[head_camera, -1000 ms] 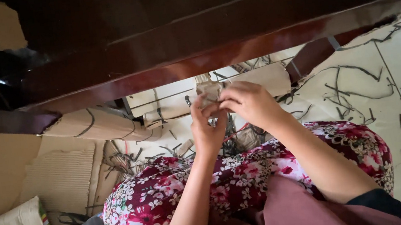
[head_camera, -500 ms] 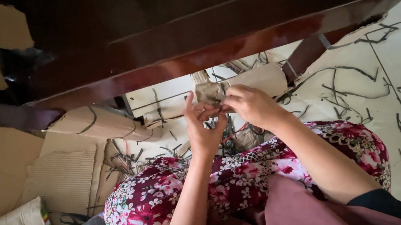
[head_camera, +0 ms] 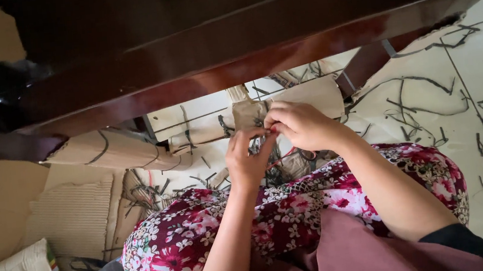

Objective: The person sits on the floor and ties black cords around the legs of a wooden stool that are wrapped in cardboard. They use scissors to cut the cords after tying them. The person repeats this process for multiple legs of the stool.

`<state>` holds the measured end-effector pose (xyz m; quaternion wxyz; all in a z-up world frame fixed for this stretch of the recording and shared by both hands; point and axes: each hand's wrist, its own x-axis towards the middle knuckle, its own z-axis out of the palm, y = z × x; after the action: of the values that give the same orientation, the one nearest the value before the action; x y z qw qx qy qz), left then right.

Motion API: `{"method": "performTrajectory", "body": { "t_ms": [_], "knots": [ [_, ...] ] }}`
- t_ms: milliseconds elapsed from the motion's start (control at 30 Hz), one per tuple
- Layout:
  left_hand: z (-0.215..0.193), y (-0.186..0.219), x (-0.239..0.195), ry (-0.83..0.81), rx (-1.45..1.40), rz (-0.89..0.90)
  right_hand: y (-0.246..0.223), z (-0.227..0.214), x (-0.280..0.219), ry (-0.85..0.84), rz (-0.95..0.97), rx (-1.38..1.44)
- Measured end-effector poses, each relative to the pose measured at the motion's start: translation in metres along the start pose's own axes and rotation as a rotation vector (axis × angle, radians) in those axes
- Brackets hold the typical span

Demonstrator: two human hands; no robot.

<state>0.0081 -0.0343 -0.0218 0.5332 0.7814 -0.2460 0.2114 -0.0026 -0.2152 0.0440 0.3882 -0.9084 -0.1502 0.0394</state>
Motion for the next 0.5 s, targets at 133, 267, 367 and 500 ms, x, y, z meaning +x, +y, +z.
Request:
{"method": "performTrajectory", "body": {
  "t_ms": [133,267,367,500],
  "knots": [
    [-0.002,0.002,-0.002,0.045,0.065,0.043,-0.001,-0.002,0.002,-0.006,0.025,0.039],
    [0.002,-0.006,-0.008,0.057,0.134,0.047,-0.003,0.003,0.003,0.086,0.151,0.048],
    [0.001,-0.002,-0.002,0.079,0.132,-0.008,-0.006,0.002,0.002,0.153,0.197,0.091],
    [-0.002,0.009,0.005,0.06,0.172,-0.013,-0.001,0.004,0.002,0.128,0.238,0.027]
  ]
}}
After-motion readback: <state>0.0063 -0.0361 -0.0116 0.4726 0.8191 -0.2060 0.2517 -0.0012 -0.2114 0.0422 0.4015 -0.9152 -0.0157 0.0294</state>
